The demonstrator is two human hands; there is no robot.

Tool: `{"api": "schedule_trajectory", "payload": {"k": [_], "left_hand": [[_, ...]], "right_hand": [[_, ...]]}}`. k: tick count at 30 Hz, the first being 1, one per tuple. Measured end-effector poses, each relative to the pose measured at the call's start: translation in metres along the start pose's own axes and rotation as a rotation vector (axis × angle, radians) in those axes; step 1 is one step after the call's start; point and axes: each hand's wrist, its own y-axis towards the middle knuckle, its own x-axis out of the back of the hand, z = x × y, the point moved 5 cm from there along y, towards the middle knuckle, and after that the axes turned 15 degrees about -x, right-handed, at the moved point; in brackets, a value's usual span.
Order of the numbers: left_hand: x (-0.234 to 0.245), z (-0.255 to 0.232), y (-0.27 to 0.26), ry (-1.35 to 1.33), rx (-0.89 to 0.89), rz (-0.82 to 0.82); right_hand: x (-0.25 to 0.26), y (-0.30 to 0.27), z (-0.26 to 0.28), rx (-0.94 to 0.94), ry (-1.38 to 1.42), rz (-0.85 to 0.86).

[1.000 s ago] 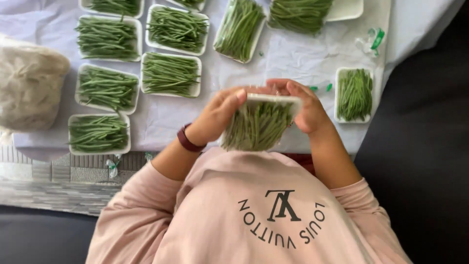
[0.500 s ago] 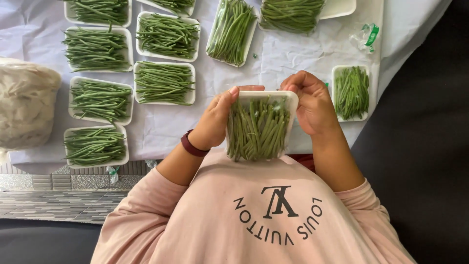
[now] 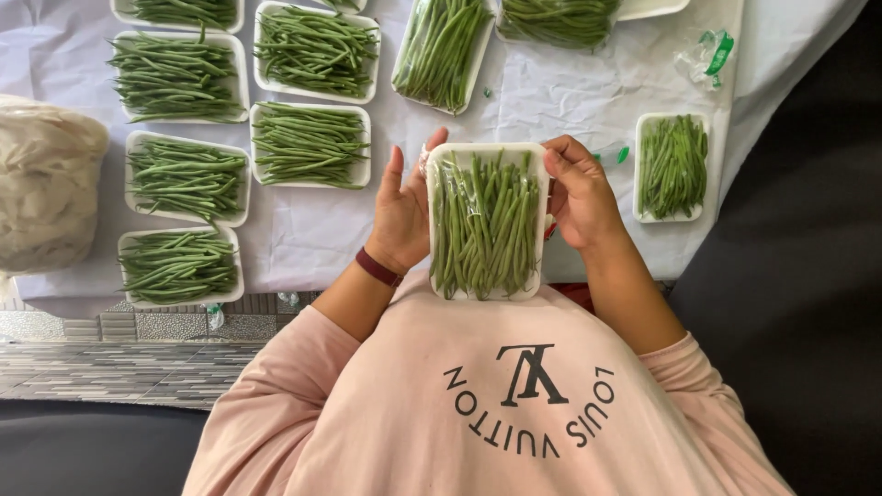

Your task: Wrapping trays of green beans with plastic film and cutting it to size.

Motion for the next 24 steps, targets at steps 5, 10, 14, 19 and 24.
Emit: {"api": "schedule_trajectory", "payload": {"k": [5,10,14,19,24], "left_hand": [[0.019,0.013,0.008,0.544,0.032,-0.07],[-0.011,-0.009,0.003,0.452,-0.114,-0.126],[-0.01,-0.025,0.001,0.439,-0.138,-0.157],[-0.016,-0.038,-0.003,0.442,-0.148,-0.178],[-0.015,-0.048,-0.006,0.42,-0.196,-0.218]], "right_hand": [[-0.025,-0.021,0.017,-0.011,-0.047,-0.024],[-0.048,-0.066,0.028,-0.121,-0.199,0.108],[-0.06,-0.086,0.026,-0.077,-0.38,0.129],[-0.073,-0.099,0.029,-0.042,-0.453,0.235],[-0.061,-0.094,0.017,-0.023,-0.559,0.168]]}}
